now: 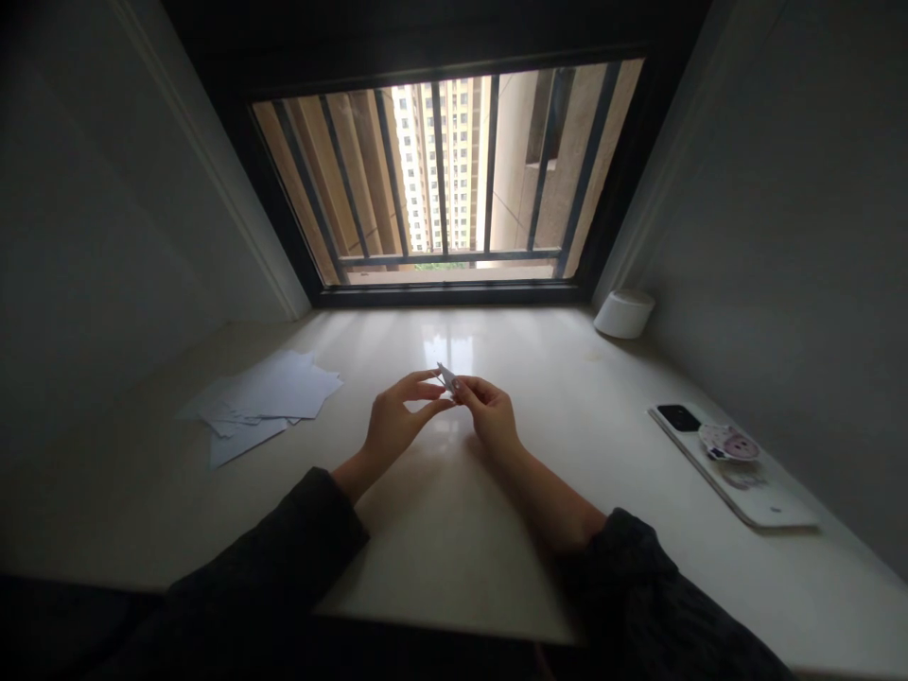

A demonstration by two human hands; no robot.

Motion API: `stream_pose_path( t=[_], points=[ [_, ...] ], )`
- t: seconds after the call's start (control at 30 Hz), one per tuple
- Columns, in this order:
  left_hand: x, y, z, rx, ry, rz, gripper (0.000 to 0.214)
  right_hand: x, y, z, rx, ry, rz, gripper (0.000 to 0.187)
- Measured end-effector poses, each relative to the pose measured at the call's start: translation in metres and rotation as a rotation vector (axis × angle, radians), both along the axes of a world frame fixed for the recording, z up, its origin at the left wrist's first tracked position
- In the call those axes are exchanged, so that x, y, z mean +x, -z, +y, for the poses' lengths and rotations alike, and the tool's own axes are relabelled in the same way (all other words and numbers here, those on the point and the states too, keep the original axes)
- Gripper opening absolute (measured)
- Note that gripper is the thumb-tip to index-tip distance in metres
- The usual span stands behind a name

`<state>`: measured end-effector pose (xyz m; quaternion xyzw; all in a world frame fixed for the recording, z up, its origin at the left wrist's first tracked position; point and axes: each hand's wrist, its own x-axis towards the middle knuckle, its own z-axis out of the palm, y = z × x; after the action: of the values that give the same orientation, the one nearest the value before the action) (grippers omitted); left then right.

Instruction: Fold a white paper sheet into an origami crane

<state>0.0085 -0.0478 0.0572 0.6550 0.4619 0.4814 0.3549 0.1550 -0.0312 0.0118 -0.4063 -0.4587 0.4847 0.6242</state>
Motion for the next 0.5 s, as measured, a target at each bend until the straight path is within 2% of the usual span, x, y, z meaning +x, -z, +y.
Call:
stream_pose_path(
  t=[0.13, 0.27, 0.4, 0.5],
  points=[
    [0.002, -0.004, -0.004, 0.099, -0.078, 0.020, 0.041, -0.005, -0.003, -0.004, -0.056, -0.067, 0.098, 0.031],
    [0.001, -0.003, -0.004, 0.162, -0.104, 0.071, 0.026, -0.008, -0.008, -0.007, -0.057, -0.172, 0.131, 0.033],
    [0.000, -0.003, -0.003, 0.199, -0.105, 0.111, 0.019, -0.008, -0.011, -0.009, -0.036, -0.277, 0.103, 0.035],
    [-0.001, -0.003, -0.002, 0.210, -0.090, 0.100, 0.018, -0.007, -0.013, -0.011, -0.017, -0.261, 0.043, 0.034]
  ],
)
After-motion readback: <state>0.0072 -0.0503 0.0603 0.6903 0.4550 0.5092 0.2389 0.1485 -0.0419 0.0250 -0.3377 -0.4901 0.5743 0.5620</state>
